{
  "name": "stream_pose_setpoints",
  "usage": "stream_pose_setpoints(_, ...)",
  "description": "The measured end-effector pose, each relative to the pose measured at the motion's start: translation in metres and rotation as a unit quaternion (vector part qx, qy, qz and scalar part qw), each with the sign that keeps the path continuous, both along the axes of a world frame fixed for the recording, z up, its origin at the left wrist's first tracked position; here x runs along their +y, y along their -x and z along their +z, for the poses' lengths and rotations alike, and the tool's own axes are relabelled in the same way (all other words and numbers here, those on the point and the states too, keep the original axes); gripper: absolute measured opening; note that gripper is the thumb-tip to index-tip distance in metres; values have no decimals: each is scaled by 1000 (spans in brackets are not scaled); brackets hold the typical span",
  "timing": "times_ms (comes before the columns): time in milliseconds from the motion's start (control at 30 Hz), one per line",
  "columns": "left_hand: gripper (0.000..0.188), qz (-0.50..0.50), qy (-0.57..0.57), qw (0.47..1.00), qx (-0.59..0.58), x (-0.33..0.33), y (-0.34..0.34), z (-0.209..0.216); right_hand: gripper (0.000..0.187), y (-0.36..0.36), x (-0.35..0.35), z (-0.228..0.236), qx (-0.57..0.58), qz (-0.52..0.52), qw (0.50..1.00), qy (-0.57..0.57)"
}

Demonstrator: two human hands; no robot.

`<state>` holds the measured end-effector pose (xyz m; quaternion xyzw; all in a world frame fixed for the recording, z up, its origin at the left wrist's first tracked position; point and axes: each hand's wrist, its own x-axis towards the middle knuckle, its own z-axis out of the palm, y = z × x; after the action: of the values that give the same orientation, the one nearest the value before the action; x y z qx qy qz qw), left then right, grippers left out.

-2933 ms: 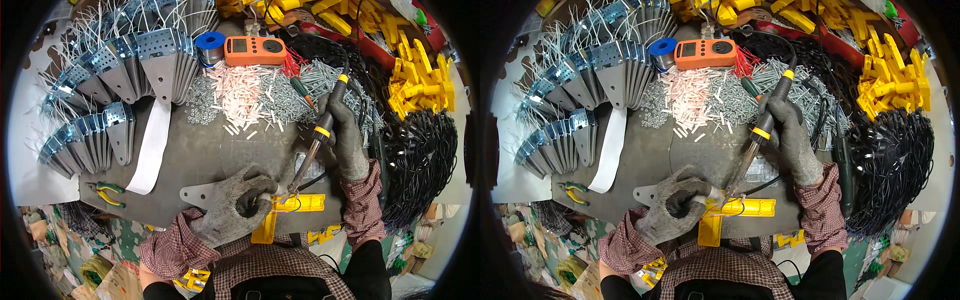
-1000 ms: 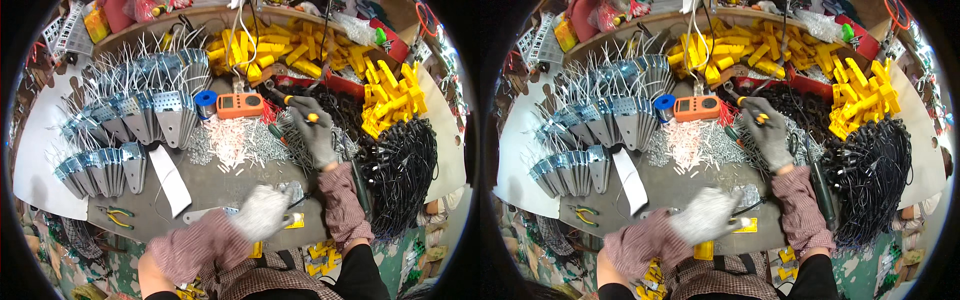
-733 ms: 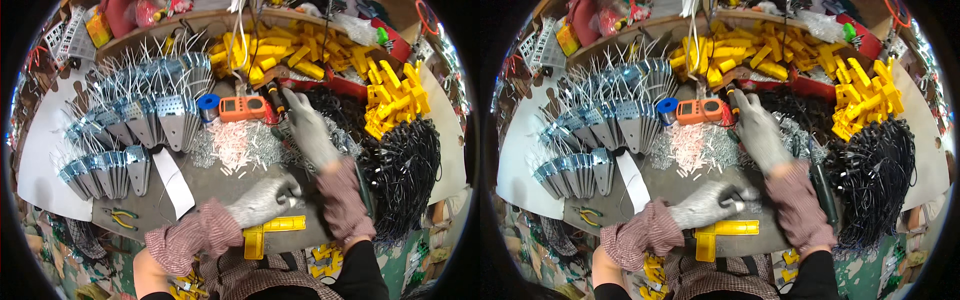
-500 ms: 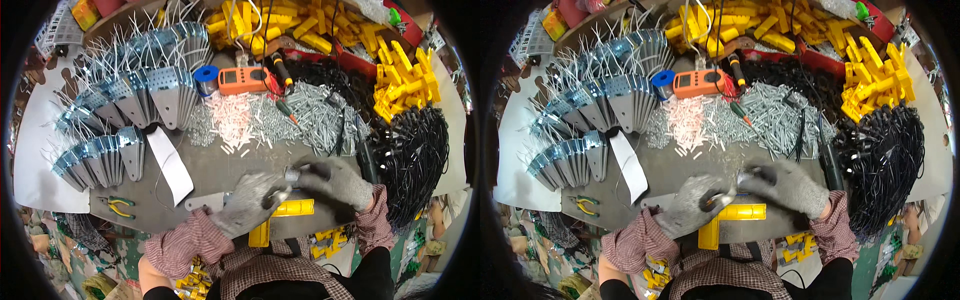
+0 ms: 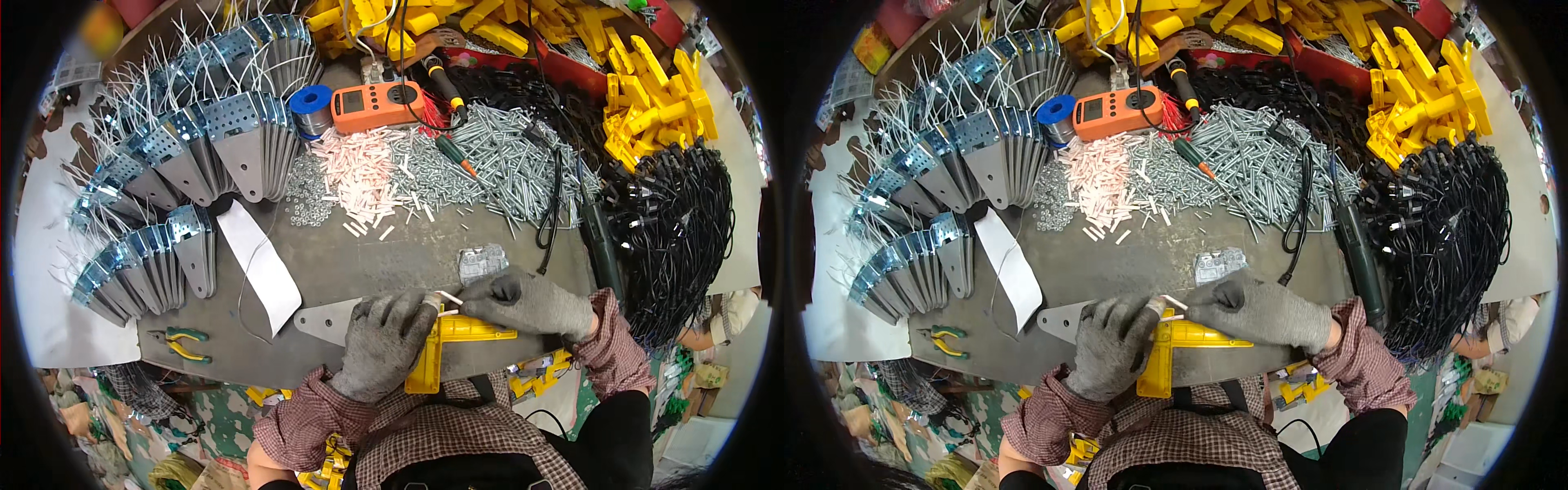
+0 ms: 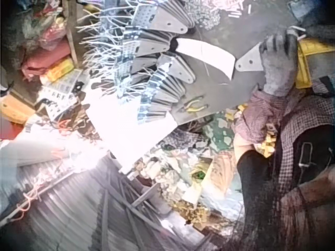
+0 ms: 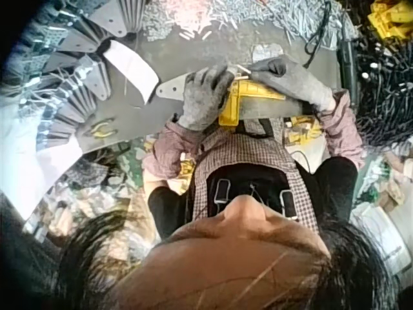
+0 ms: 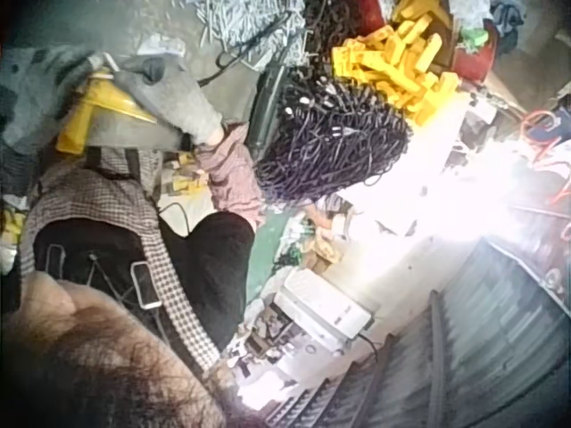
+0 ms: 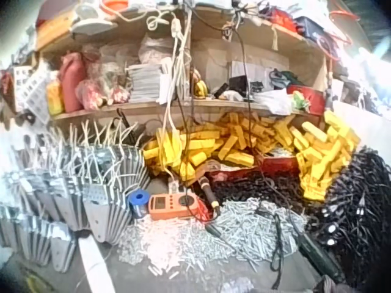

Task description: The person assembles electronic components and metal brackets using an electric screwdriver and pliers, then solders wires with a soldering iron.

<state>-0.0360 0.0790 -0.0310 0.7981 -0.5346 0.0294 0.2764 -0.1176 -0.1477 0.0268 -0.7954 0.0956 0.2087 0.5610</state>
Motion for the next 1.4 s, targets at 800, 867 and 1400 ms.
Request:
stream_pose_setpoints(800, 37, -124, -125, 983, -54, -5, 5, 22, 21, -57, -29, -31, -287, -146, 936, 144)
stream_pose_setpoints(867, 38, -134, -101, 986, 25, 2, 5, 26, 16, -92, -47, -24, -341, -179, 850, 359)
stream_pose_setpoints(1400, 40, 7, -3, 999, -37, 25, -18, -16, 15, -32, 29, 21, -387, -213, 897, 0)
